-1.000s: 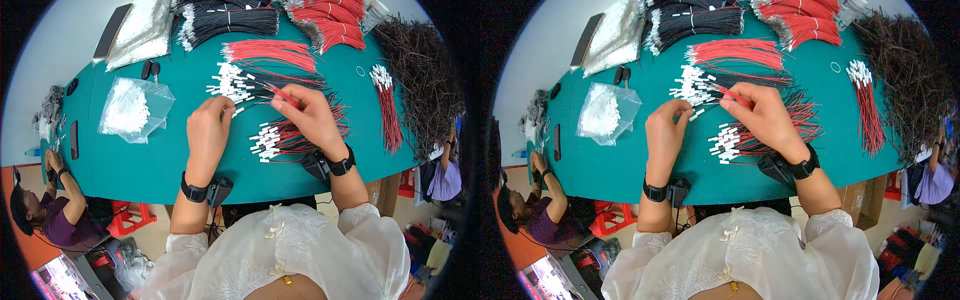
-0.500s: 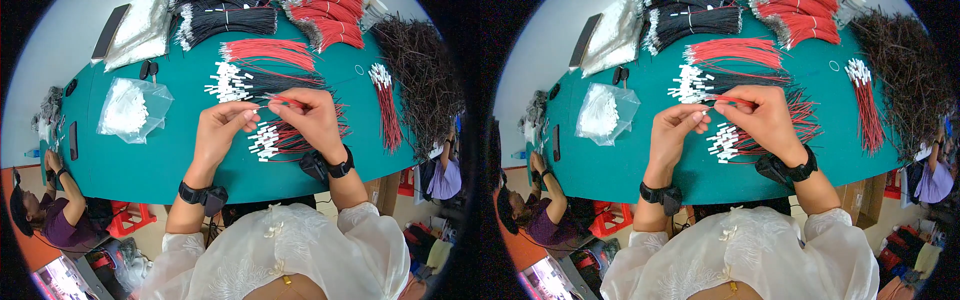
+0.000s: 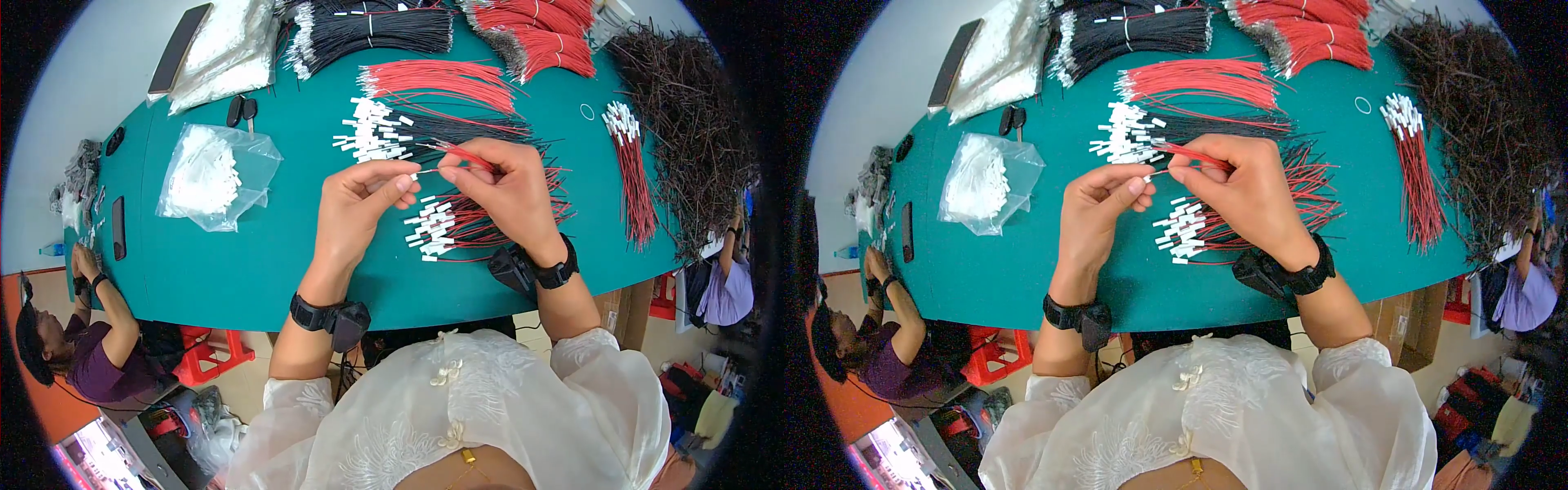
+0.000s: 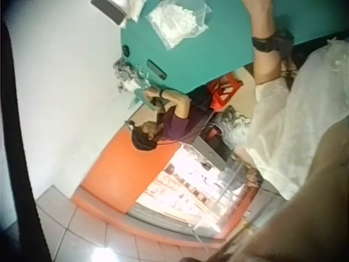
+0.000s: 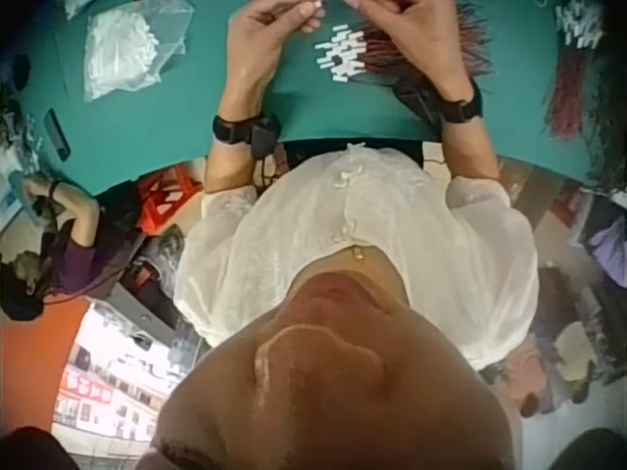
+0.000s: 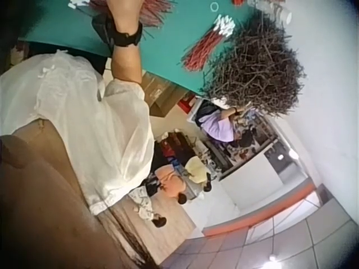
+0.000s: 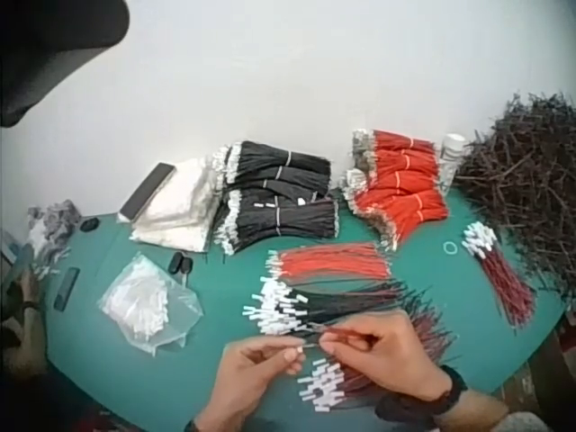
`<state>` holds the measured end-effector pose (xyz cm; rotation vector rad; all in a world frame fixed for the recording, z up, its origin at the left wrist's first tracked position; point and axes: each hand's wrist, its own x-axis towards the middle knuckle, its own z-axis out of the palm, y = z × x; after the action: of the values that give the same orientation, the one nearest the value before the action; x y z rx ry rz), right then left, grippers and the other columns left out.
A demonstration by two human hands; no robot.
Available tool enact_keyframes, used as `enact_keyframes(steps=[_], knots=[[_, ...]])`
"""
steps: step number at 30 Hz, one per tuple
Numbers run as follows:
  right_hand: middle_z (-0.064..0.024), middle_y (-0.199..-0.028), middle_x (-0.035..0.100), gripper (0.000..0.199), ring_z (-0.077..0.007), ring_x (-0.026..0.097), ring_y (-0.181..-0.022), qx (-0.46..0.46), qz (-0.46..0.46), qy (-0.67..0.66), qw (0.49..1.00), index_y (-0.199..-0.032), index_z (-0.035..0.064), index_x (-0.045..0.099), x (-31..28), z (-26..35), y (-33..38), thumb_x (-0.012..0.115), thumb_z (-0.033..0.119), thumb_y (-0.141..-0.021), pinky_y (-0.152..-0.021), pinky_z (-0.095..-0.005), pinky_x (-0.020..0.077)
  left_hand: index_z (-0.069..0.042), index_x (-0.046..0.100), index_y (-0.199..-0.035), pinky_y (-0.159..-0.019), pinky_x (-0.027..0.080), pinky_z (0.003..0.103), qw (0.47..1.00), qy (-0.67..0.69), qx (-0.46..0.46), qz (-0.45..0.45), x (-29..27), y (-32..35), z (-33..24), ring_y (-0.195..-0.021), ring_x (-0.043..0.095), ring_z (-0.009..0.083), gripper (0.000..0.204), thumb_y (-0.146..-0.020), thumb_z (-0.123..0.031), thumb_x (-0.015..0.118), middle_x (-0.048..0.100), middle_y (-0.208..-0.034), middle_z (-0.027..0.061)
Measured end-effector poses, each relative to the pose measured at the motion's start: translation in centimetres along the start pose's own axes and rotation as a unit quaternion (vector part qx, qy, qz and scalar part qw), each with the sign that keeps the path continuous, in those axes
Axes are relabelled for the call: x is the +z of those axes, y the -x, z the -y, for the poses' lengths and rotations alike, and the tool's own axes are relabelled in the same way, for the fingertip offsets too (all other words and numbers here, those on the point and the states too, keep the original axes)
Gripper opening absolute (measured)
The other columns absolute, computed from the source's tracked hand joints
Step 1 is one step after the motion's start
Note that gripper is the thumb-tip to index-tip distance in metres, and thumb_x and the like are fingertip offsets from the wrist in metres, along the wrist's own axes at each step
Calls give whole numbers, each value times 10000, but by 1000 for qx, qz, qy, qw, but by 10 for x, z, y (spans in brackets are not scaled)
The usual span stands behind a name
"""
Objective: The person picks up a white plastic connector and a red wire, inserts the wire into the connector by hand, and places the assembled piece onto the table. This process is repeated with additional connectors and wires, occasionally moving bundles of wires aside to reach more components.
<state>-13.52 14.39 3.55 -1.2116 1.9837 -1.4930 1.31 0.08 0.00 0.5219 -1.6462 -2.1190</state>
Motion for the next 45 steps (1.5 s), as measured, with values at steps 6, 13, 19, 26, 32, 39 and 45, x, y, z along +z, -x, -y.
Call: enact_keyframes(steps=[6,13,19,26,32,39,45], knots=[[27,-721,618,130,-24,388,-584,-7,2,9,1000,-928,-13,719,0,-1,0,759,27,-811,-518,-212,317,40,704,-1049,-685,525,240,999,31,-11,-2,-2,-1,3,-754,662,130,164,-918,-55,676,722,-879,109],[-57,-817,707,148,-64,500,-589,-84,-18,58,995,-938,-23,713,1,0,1,757,13,-801,-531,-223,388,36,709,-1042,-680,523,243,999,22,-21,-15,-2,-1,1,-732,652,127,166,-917,-70,681,718,-866,110],[-88,-806,698,157,-105,531,-578,-109,-13,83,991,-932,-16,712,1,-3,0,760,4,-784,-533,-232,412,37,710,-1039,-678,522,242,999,27,-18,-14,-3,-1,3,-730,652,126,165,-914,-68,684,717,-858,107],[-84,-761,673,139,-124,520,-550,-121,3,75,990,-907,-14,704,0,-5,-1,762,9,-783,-504,-259,391,40,714,-1021,-675,526,239,1000,23,-13,-11,-1,0,3,-727,655,125,149,-907,-54,690,719,-856,104],[-82,-726,651,122,-136,517,-539,-114,21,68,991,-889,-14,702,4,1,-1,759,16,-786,-492,-274,377,45,713,-1012,-674,542,240,1000,23,-11,-6,1,1,5,-738,671,132,138,-895,-26,696,721,-850,103],[-84,-707,636,100,-141,529,-549,-102,20,54,993,-867,-22,698,9,-6,1,752,15,-791,-499,-277,388,38,695,-1023,-662,548,263,999,31,-10,13,1,1,9,-727,685,155,156,-898,-54,705,728,-873,138],[-94,-708,630,95,-153,551,-572,-104,33,58,992,-900,-30,691,6,-7,-2,719,27,-830,-516,-286,406,36,704,-977,-645,550,260,1000,11,-8,-8,4,0,9,-719,686,140,123,-888,-48,714,724,-832,116]])
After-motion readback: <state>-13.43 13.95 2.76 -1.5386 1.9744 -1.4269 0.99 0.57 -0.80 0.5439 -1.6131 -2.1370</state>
